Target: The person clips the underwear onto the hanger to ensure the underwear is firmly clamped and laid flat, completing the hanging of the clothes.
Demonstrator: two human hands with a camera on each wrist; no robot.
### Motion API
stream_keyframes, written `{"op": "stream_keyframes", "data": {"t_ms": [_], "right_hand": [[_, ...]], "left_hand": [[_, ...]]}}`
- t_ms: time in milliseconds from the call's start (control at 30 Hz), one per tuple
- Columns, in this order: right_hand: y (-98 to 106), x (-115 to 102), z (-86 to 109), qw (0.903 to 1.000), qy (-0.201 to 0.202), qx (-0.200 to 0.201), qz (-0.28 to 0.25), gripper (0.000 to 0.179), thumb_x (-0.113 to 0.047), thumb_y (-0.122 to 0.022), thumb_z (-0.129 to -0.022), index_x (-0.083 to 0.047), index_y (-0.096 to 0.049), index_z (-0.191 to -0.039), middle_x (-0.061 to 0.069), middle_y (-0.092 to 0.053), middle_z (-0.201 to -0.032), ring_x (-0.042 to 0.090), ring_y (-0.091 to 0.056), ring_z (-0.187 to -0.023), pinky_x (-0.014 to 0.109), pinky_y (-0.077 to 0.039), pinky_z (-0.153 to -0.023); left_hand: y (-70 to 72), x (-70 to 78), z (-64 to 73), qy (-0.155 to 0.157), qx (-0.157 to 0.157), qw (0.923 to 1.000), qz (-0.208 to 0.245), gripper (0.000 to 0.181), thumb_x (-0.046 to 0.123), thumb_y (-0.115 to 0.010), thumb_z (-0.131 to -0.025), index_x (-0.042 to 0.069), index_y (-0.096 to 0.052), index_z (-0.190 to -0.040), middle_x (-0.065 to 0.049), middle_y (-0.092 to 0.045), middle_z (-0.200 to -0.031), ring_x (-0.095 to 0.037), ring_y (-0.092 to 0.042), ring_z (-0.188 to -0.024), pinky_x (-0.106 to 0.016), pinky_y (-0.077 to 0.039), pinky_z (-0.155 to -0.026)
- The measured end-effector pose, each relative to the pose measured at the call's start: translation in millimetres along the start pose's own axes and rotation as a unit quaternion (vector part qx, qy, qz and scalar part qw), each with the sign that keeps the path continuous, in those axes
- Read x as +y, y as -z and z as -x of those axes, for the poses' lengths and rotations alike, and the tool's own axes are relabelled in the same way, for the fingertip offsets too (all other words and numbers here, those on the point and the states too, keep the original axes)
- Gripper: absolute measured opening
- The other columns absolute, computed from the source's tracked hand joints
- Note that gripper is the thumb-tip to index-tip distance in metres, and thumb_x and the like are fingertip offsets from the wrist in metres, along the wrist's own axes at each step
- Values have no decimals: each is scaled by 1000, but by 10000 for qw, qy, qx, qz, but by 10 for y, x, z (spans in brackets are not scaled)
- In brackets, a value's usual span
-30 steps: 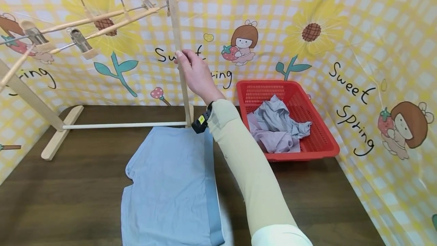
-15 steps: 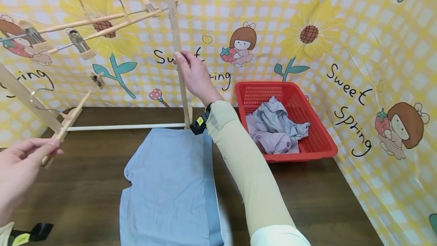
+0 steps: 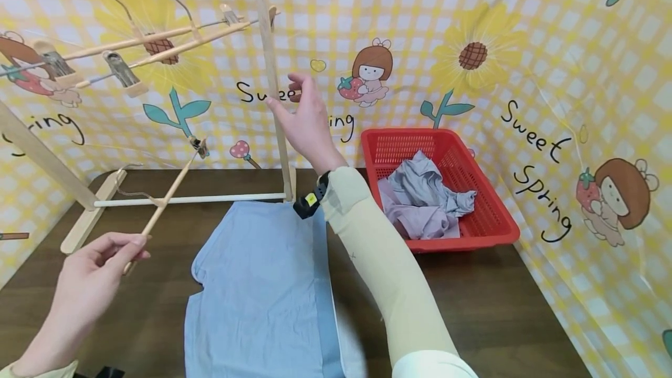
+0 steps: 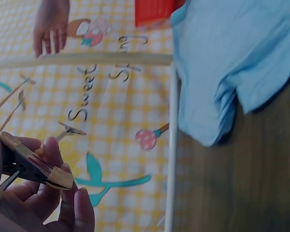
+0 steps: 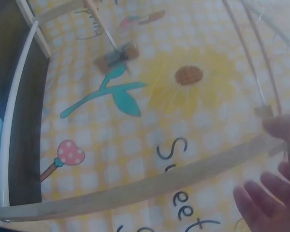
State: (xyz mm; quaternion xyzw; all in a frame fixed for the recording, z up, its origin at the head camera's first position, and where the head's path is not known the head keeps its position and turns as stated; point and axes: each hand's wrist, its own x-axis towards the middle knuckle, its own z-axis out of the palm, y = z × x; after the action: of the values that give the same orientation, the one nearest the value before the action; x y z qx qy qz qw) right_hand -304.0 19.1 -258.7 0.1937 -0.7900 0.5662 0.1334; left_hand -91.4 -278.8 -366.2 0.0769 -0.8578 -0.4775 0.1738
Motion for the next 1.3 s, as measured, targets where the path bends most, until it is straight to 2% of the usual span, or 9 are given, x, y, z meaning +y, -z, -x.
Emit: {"op": "stream_keyframes", "data": {"t_ms": [100,200,367,533,733,900,1133,1300], "right_hand": [[0,-48,105,9990,305,317,-26,57,-33,-73,-96,-12,-45,-141,1,-53,-123,18,-56,-111,27,-47,-88],[-7,-95,234,9980,556,279,-90,49,-29,-74,-95,-11,-51,-135,2,-60,-110,16,-60,-99,29,-49,-81],[-67,-125,504,9952,856,-467,-39,37,-22,-74,-96,-9,-58,-126,-2,-67,-92,13,-62,-82,31,-50,-72],[-150,-103,758,9875,953,-1243,152,34,-23,-74,-96,-9,-60,-123,-3,-68,-87,12,-62,-78,30,-51,-71],[-286,-39,992,9754,1181,-1776,553,31,-22,-76,-94,-11,-63,-120,-8,-66,-84,7,-60,-76,26,-51,-68],[-384,-5,1126,9665,1267,-2172,520,36,-23,-77,-94,-11,-65,-125,-7,-70,-89,5,-62,-76,23,-52,-68],[-469,6,1203,9644,1349,-2213,532,29,-25,-78,-93,-13,-74,-120,-12,-73,-88,-6,-62,-75,18,-52,-67],[-521,23,1252,9660,1454,-2034,657,23,-22,-80,-91,-10,-79,-111,-8,-74,-85,-8,-62,-71,16,-51,-65]], "left_hand": [[-94,10,27,-60,41,10000,-7,17,20,-67,-101,5,-73,-102,3,-72,-77,-5,-59,-70,-25,-37,-57],[-179,42,51,-151,121,9998,39,15,17,-68,-100,3,-73,-102,1,-70,-75,-8,-57,-67,-24,-37,-55],[-296,110,107,-265,150,9995,124,12,13,-68,-99,2,-73,-101,0,-68,-73,-9,-56,-63,-23,-38,-55],[-378,165,146,-362,57,9992,179,11,13,-68,-99,3,-73,-100,-3,-67,-72,-10,-56,-63,-23,-39,-56],[-455,210,176,-436,-13,9987,245,9,12,-68,-99,4,-73,-100,-3,-65,-70,-11,-55,-60,-23,-39,-55],[-542,263,206,-506,-82,9980,364,9,12,-68,-99,4,-73,-100,-3,-64,-71,-12,-58,-62,-22,-43,-55],[-671,323,281,-553,-235,9969,505,7,13,-69,-99,7,-72,-97,-7,-66,-76,-14,-62,-65,-22,-48,-54],[-766,335,347,-629,-207,9969,420,5,13,-70,-98,9,-72,-96,1,-66,-74,-15,-60,-64,-24,-46,-55]]}}
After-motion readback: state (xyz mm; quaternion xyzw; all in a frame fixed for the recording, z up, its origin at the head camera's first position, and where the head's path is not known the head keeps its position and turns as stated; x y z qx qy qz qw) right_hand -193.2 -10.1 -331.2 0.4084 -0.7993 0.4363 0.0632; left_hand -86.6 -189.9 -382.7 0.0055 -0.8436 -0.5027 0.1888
